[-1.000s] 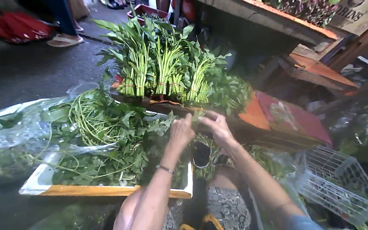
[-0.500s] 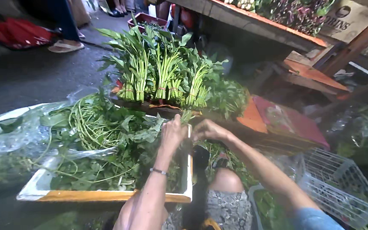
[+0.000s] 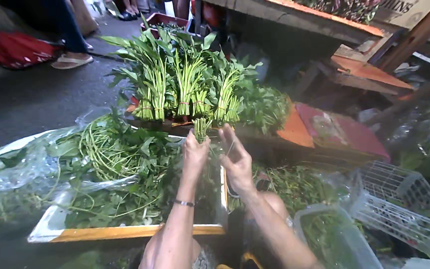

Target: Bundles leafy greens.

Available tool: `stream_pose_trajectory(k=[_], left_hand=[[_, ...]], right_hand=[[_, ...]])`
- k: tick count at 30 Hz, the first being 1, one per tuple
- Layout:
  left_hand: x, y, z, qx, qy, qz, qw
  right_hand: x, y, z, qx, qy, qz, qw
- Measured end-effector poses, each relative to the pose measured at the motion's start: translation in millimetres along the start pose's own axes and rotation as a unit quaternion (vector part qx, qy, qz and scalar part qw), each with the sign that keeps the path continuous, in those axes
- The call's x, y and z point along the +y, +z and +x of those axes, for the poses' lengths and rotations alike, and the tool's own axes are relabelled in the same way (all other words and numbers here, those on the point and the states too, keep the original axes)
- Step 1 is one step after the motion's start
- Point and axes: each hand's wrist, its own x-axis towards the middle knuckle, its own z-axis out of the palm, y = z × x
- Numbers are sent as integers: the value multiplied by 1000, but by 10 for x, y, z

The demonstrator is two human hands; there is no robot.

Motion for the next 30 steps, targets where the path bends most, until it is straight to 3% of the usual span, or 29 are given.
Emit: stream_pose_trajectory(k=[2, 5, 7, 9, 12, 14, 17, 20, 22, 25, 27, 30], left_hand=[[1, 27, -24, -5, 52, 54, 997], [-114, 101, -32, -93, 184, 165, 965], [-51, 116, -61, -188, 210, 233, 931], [76, 123, -101, -271, 220, 264, 899], [139, 112, -106, -306, 199, 221, 905], [90, -1, -34, -280, 134, 157, 938], [3, -245, 75, -196, 46, 73, 977], [3, -325, 105, -175, 9, 30, 984], [-47, -214, 85, -172, 23, -15, 985], [-134, -92, 15, -158, 28, -105, 981], [-91, -53, -73, -131, 22, -165, 977], [16, 60, -109, -35, 4, -92, 995]], right_hand=[[-17, -20, 145, 74, 175, 60, 980], [-60, -166, 459, 66, 271, -28, 960], [-107, -312, 701, -47, 288, -139, 946], [-109, -402, 944, -170, 305, -237, 907], [56, -607, 1216, -287, 343, -298, 843], [31, -735, 1269, -386, 316, -310, 809], [-45, -836, 1095, -511, 86, -308, 798], [-103, -651, 657, -477, -150, -232, 834], [-189, -424, 433, -453, -215, -131, 855], [-250, -210, 328, -378, -178, -11, 908], [-201, -132, 283, -254, -94, 60, 961], [-111, -84, 234, -41, -13, 136, 990]])
